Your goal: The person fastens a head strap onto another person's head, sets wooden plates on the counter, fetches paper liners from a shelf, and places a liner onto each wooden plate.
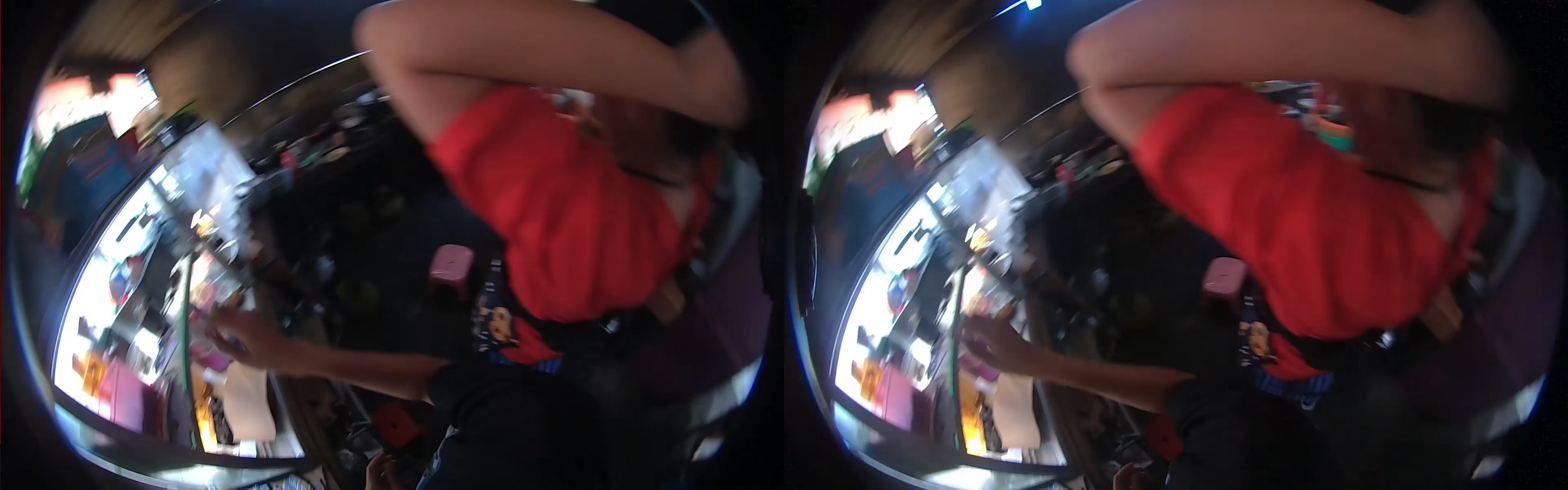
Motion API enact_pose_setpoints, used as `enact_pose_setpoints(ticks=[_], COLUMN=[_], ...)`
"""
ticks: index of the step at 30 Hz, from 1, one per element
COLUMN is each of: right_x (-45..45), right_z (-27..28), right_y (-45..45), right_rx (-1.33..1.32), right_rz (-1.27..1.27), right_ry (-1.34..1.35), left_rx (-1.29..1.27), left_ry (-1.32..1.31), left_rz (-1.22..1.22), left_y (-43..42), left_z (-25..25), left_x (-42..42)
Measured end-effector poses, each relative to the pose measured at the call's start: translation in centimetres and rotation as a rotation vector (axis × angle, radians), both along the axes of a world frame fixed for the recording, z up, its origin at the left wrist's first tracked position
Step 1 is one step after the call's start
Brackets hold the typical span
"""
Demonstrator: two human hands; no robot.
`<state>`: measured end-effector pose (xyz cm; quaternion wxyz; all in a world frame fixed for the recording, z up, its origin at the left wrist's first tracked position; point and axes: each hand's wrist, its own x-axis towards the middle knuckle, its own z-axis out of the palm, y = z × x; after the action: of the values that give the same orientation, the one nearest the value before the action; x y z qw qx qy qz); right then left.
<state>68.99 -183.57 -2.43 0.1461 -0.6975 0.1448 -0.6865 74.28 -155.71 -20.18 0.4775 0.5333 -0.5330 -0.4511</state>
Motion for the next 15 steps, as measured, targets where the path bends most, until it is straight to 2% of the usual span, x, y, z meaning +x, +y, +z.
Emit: enact_pose_setpoints(ticks=[1, 2, 3, 7, 11, 13, 15], right_x=[-2.9, -5.1, -8.2, -19.0, -26.6, -29.7, -32.3], right_z=[-2.5, -6.5, -7.4, -9.1, -5.7, -2.9, -0.7], right_y=[2.7, 4.6, 8.2, 21.8, 32.3, 36.3, 39.8], right_rx=[0.059, 0.117, 0.270, 0.440, 0.553, 0.462, 0.474], right_rz=[0.044, -0.021, 0.041, 0.030, -0.143, -0.358, -0.505], right_ry=[0.009, 0.084, 0.112, 0.209, 0.308, 0.376, 0.294], left_rx=[-0.040, -0.084, -0.134, -0.373, -0.636, -0.774, -0.930], left_ry=[-0.033, -0.067, -0.100, -0.186, -0.187, -0.168, -0.146], left_rz=[-0.078, -0.149, -0.221, -0.421, -0.533, -0.584, -0.649], left_y=[-0.4, -0.8, -1.2, -1.8, -0.7, 0.5, 1.6], left_z=[0.5, 1.1, 1.8, 6.0, 12.7, 15.8, 18.5], left_x=[-0.5, -0.9, -1.6, -5.8, -10.5, -12.7, -14.9])
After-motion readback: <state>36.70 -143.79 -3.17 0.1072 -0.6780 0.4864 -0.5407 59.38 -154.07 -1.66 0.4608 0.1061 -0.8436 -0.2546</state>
